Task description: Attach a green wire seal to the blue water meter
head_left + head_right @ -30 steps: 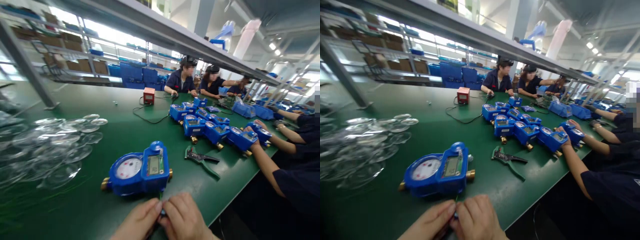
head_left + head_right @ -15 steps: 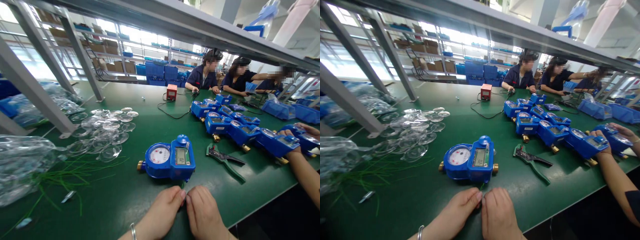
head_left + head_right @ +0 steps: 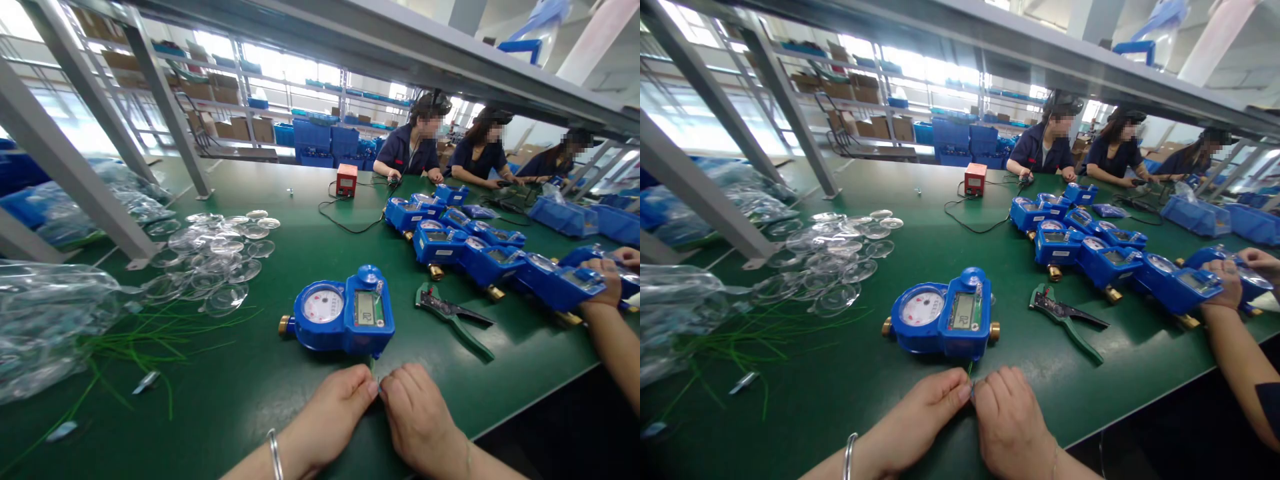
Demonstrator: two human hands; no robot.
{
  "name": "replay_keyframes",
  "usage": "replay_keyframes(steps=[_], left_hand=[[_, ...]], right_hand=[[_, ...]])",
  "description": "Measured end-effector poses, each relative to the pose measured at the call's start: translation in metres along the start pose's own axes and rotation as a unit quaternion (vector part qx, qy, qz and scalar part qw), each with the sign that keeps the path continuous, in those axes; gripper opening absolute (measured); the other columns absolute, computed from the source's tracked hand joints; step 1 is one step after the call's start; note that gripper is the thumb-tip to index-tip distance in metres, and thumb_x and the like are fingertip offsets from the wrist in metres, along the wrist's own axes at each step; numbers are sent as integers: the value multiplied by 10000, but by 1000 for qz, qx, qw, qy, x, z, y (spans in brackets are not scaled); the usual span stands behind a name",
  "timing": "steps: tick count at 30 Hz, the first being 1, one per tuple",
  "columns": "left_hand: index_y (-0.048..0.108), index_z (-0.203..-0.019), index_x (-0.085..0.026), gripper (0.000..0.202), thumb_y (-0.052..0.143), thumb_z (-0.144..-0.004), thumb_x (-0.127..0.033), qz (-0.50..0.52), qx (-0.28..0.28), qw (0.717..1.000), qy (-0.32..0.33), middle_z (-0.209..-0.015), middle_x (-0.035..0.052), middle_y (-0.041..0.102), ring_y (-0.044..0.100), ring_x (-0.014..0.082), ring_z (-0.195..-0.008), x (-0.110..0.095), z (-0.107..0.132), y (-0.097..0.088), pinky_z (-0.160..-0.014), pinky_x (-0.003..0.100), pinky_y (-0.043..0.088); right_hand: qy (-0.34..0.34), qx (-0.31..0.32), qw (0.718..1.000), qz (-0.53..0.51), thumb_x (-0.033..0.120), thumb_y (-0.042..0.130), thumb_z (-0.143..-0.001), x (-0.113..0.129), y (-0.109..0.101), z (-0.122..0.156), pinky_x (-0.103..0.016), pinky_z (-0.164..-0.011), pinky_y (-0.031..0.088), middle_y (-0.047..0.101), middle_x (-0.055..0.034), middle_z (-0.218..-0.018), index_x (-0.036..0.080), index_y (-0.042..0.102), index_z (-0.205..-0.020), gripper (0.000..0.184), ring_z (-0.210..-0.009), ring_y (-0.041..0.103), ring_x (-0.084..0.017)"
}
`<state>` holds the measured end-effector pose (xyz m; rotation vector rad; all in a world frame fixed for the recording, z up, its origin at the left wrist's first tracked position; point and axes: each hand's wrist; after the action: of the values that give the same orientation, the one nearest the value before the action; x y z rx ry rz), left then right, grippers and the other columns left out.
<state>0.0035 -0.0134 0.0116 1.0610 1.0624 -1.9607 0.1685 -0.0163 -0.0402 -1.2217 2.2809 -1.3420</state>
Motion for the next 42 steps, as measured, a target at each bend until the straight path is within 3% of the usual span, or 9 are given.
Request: replay_keyframes(steps=[3, 8, 13, 18, 23, 24, 30, 36, 42], left_hand=[[443, -674, -185, 298, 386, -840, -427, -10, -16, 1000, -3, -708, -24, 463, 418, 150, -701, 0, -1, 1, -642, 251, 340], [476, -702, -181, 293, 365, -853, -407, -15, -25, 999, 15, -715, -10, 497, 445, 158, -706, 0, -4, -3, -651, 255, 348], [444, -665, -178, 325, 350, -849, -429, 5, -26, 1000, 3, -674, -30, 420, 373, 140, -659, -3, -4, -10, -612, 250, 326], [431, -642, -180, 324, 371, -831, -437, 18, -20, 1000, -7, -644, -38, 392, 342, 136, -636, -1, -3, -9, -594, 249, 311], [494, -680, -173, 327, 394, -822, -451, 31, -52, 998, -3, -685, -8, 500, 426, 159, -679, 3, -6, -3, -638, 263, 344], [504, -686, -170, 329, 398, -820, -451, 31, -63, 998, -3, -694, -1, 514, 436, 164, -688, 4, -7, -2, -643, 267, 345], [477, -662, -162, 366, 486, -775, -510, 176, -38, 983, -21, -571, -54, 381, 312, 101, -545, 5, -6, 0, -508, 230, 254], [426, -667, -186, 464, 566, -690, -628, 285, 9, 954, -93, -464, -115, 230, 118, 60, -435, 8, -8, -5, -435, 232, 51], [449, -569, -179, 580, 688, -478, -700, 316, -56, 943, -93, -440, -85, 327, 234, 55, -420, 16, -24, -3, -405, 193, 179]], right_hand=[[132, 44, 979, -147, 156, 305, -891, 4, -1, -8, -315, -629, 372, 510, -43, -683, 174, 480, -737, 234, -641, 452, -169], [431, 183, 766, -441, 253, 228, -898, 13, -6, -27, -227, -431, 261, 274, 71, -520, 218, 356, -694, 243, -427, 261, -105], [179, 79, 967, -160, 217, 312, -910, 6, -7, -17, -334, -660, 385, 542, -65, -769, 176, 489, -822, 202, -709, 491, -191], [109, 75, 980, -147, 183, 331, -877, 2, -2, -15, -335, -651, 390, 533, -57, -713, 185, 509, -763, 212, -680, 478, -191], [469, 181, 626, -596, 335, 282, -854, 11, -6, -34, -206, -380, 175, 237, 98, -443, 230, 335, -656, 230, -364, 152, -85], [483, 187, 608, -602, 344, 281, -854, 12, -6, -35, -206, -377, 161, 231, 102, -433, 231, 338, -655, 236, -359, 141, -84], [158, 55, 978, -126, 202, 334, -905, 4, -4, -19, -334, -657, 371, 561, -73, -774, 174, 529, -859, 202, -720, 503, -201], [-69, 66, 993, 75, 89, 297, -827, -8, -4, -25, -335, -579, 342, 529, -63, -705, 165, 527, -819, 243, -627, 454, -201], [10, 64, 998, -24, 132, 340, -799, -11, 5, -35, -276, -545, 343, 568, -60, -671, 168, 522, -763, 190, -607, 502, -173]])
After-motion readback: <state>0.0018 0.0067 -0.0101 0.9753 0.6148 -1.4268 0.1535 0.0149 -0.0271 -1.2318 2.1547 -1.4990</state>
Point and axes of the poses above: each hand's wrist, its own z-axis away from the middle knuckle, its own y-axis out of the palm, x = y × z
